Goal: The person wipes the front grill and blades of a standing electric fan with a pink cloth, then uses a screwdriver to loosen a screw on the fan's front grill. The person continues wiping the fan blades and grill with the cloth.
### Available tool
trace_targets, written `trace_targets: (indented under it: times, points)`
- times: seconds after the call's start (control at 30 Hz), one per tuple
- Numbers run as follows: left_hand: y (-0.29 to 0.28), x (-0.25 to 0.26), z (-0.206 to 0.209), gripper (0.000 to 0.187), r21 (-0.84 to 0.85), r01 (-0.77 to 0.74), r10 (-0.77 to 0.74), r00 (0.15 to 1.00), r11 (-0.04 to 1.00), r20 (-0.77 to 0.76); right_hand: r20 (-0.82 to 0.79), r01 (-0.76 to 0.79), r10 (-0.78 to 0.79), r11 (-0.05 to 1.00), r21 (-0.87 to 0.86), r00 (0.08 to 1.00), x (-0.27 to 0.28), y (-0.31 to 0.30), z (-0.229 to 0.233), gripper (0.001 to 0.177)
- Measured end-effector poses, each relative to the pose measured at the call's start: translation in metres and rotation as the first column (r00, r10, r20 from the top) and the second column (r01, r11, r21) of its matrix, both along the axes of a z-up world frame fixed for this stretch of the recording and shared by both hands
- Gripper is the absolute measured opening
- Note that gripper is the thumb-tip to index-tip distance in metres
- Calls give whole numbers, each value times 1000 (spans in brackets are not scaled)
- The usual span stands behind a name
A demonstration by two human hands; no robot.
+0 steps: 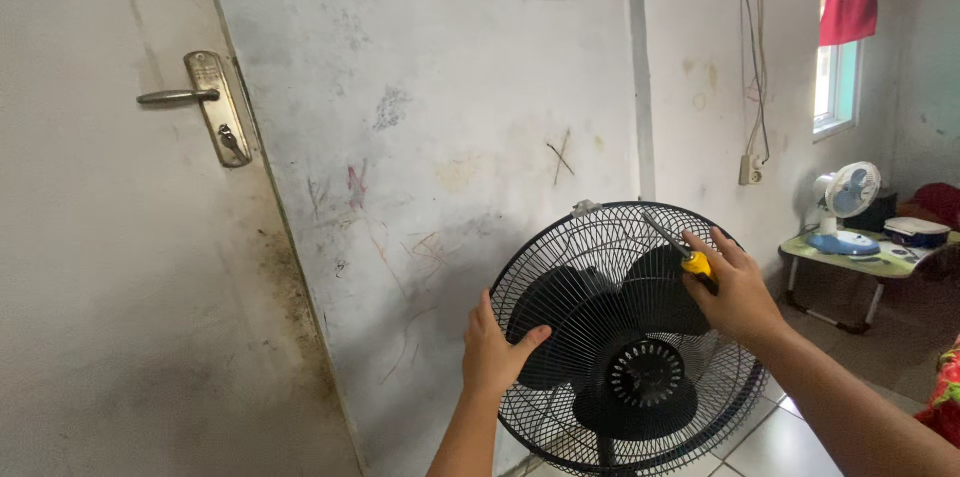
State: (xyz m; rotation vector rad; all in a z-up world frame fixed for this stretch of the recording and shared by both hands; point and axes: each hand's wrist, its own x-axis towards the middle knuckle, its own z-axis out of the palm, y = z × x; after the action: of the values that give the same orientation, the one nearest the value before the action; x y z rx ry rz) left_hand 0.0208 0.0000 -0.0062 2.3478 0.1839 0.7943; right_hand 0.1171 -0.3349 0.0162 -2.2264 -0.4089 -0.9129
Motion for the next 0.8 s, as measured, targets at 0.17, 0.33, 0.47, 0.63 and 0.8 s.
trace_targets:
  times: [0.17, 0.33, 0.47, 0.63, 0.8]
  points:
    - [7, 15, -5, 125, 37, 20, -23, 997, 999, 72, 37, -5, 5, 1000, 5, 999, -5, 0, -2, 69]
    - [7, 20, -17, 123, -92, 122, -108, 984, 988, 141, 113, -39, 42, 999, -26, 993, -13, -9, -6, 73]
    - [9, 19, -41, 120, -127, 140, -110, 970, 982, 219, 53, -138, 140, 990, -37, 989, -25, -24, -11, 75]
    - [2, 14, -75, 108, -50, 37, -22, 963, 998, 268, -18, -190, 189, 981, -49, 982, -41, -33, -36, 72]
    - [-28, -8, -90, 103, 89, -84, 47, 932, 992, 360, -202, -201, 197, 980, -2, 959, -70, -27, -91, 69]
